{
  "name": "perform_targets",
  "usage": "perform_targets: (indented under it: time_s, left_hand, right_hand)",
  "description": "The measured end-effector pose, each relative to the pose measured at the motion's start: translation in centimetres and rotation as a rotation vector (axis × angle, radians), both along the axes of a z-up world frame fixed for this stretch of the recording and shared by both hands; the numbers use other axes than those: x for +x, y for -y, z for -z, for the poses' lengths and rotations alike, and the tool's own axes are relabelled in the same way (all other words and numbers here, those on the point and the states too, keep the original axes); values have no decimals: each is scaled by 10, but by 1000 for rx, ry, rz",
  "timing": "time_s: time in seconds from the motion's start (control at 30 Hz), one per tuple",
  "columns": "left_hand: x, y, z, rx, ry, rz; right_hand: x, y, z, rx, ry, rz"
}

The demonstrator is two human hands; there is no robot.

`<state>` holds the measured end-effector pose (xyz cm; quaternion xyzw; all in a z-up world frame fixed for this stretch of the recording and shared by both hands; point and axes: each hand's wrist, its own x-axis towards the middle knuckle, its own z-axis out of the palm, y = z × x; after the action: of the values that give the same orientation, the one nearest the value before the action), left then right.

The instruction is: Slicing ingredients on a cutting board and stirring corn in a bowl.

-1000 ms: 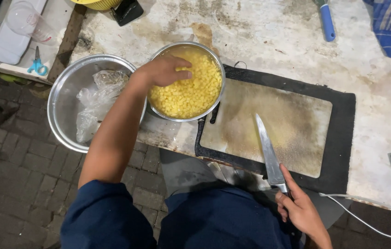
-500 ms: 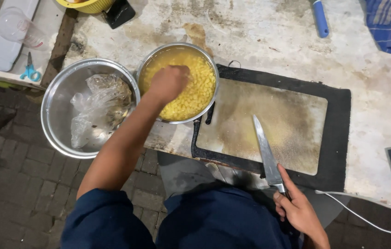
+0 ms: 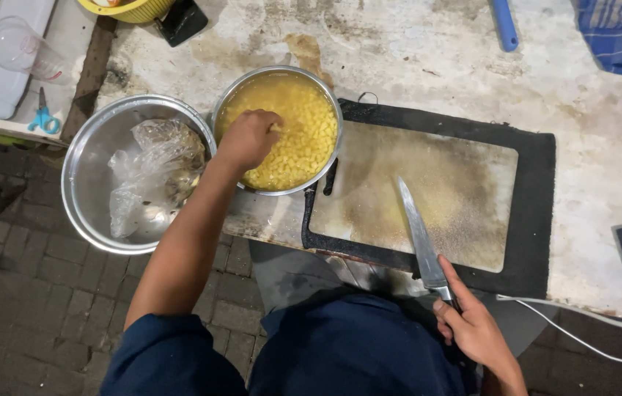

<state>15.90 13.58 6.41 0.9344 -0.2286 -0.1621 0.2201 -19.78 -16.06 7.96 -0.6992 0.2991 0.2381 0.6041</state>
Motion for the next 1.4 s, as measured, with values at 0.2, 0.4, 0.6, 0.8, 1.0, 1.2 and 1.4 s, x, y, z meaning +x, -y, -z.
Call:
perform_targets:
  time_s: [0.2, 0.4, 0.6, 0.8, 1.0, 1.2, 1.4]
  left_hand:
    - [-9, 7, -21, 166, -5, 146]
    - [-7, 7, -49, 43, -3, -45]
    - [-1, -4, 4, -38, 105, 103]
    - [-25, 16, 14, 94, -109, 6]
    - [-25, 17, -19, 8, -211, 31]
    - [-12, 10, -20, 55, -69, 23]
    - [-6, -4, 3, -232, 395, 58]
  right_hand:
    - [-3, -1, 2, 10, -5, 5]
    - [-10, 0, 11, -11, 38, -30]
    - [-9, 0, 4, -35, 51, -12]
    - [-9, -1, 5, -23, 9, -21]
    - [-12, -2, 4, 0, 29, -5]
    - [-15, 0, 4, -12, 31, -5]
    - [-18, 4, 4, -70, 108, -21]
